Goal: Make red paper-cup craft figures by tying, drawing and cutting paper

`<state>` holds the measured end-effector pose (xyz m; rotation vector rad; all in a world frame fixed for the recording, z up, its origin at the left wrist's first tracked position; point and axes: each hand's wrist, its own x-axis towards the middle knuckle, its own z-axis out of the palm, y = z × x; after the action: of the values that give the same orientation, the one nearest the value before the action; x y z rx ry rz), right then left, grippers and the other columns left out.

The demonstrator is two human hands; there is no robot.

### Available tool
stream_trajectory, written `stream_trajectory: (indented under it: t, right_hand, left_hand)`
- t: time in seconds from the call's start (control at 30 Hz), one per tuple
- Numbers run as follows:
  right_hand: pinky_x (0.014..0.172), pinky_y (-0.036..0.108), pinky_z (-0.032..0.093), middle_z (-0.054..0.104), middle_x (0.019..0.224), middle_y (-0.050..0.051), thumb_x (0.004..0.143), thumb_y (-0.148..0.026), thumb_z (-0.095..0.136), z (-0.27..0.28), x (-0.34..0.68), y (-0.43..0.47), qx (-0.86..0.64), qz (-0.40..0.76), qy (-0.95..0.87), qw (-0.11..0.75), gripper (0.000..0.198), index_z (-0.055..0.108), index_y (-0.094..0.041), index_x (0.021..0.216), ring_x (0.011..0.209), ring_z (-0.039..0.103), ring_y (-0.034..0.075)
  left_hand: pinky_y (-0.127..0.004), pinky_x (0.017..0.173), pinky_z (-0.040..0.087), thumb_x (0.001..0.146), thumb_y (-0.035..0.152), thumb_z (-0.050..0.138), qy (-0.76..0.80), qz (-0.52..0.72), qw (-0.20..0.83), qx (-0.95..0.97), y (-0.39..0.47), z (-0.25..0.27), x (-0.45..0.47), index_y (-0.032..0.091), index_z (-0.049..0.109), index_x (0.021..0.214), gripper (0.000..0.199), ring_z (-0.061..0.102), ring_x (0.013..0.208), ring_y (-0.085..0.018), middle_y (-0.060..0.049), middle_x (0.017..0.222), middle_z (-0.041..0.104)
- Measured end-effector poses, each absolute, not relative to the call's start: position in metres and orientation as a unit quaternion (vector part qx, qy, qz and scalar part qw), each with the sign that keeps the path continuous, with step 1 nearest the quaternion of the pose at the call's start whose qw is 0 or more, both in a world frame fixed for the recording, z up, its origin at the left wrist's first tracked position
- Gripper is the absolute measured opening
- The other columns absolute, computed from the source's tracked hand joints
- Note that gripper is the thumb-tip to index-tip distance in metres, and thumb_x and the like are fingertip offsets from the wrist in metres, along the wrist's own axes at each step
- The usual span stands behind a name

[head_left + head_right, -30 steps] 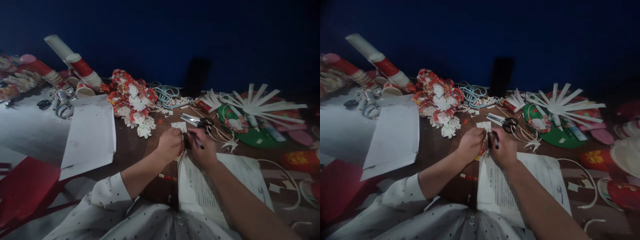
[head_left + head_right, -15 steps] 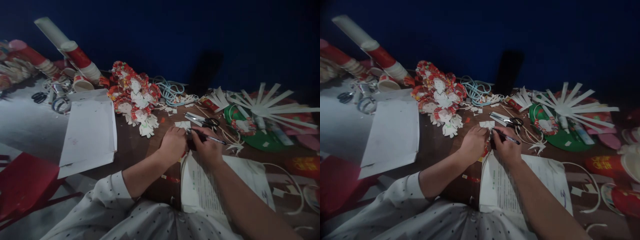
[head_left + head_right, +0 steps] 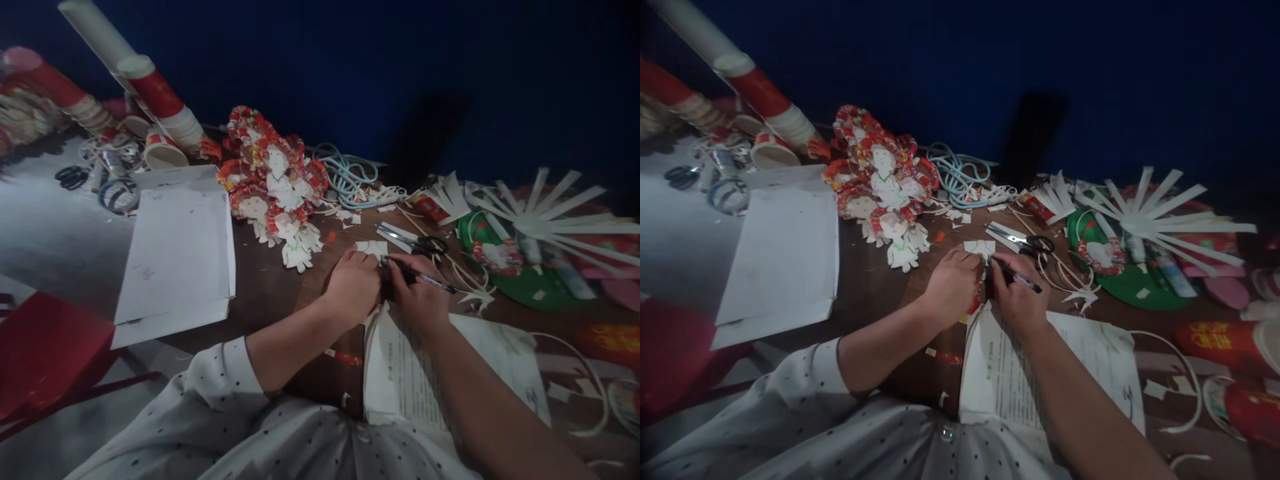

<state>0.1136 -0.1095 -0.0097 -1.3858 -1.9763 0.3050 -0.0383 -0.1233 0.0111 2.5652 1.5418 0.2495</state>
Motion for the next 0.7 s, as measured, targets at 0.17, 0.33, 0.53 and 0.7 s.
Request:
stream_trajectory:
  t: [0.17, 0.33, 0.53, 0.7]
  right_hand:
    - [0.082, 0.035, 0.048, 0.068, 0.09, 0.005, 0.09, -0.034, 0.051, -0.0095, 0.113, -0.1104, -0.534, 0.111, -0.767, 0.336, 0.021, 0.066, -0.021, 0.097, 0.088, 0.062, 0.019]
    - [0.081, 0.032, 0.047, 0.068, 0.09, 0.005, 0.09, -0.033, 0.05, -0.0096, 0.1132, -0.1103, -0.533, 0.095, -0.776, 0.323, 0.021, 0.065, -0.02, 0.098, 0.088, 0.062, 0.019]
    - [0.079, 0.035, 0.048, 0.068, 0.091, 0.006, 0.09, -0.037, 0.048, -0.0055, 0.1144, -0.1087, -0.546, 0.083, -0.782, 0.289, 0.024, 0.065, -0.022, 0.096, 0.088, 0.062, 0.021]
    - [0.077, 0.035, 0.048, 0.069, 0.089, 0.007, 0.088, -0.037, 0.051, -0.0049, 0.117, -0.1091, -0.547, 0.077, -0.781, 0.289, 0.024, 0.066, -0.02, 0.093, 0.085, 0.064, 0.022]
  left_hand:
    - [-0.039, 0.102, 0.035, 0.086, 0.018, 0.046, 0.51, 0.094, 0.062, 0.853, -0.1241, 0.0103, -0.039, 0.013, 0.066, 0.089, 0.021, 0.054, 0.096, -0.022, -0.009, 0.093, 0.062]
    - [-0.04, 0.105, 0.032, 0.086, 0.018, 0.046, 0.505, 0.095, 0.054, 0.856, -0.124, 0.0077, -0.0393, 0.013, 0.066, 0.087, 0.021, 0.055, 0.096, -0.022, -0.008, 0.092, 0.062]
    - [-0.039, 0.106, 0.031, 0.085, 0.017, 0.048, 0.515, 0.112, 0.056, 0.848, -0.1248, 0.009, -0.0394, 0.014, 0.066, 0.086, 0.019, 0.055, 0.095, -0.022, -0.008, 0.092, 0.062]
    - [-0.038, 0.106, 0.032, 0.085, 0.016, 0.048, 0.516, 0.125, 0.053, 0.846, -0.1262, 0.0088, -0.0396, 0.014, 0.066, 0.087, 0.019, 0.055, 0.093, -0.022, -0.008, 0.09, 0.062]
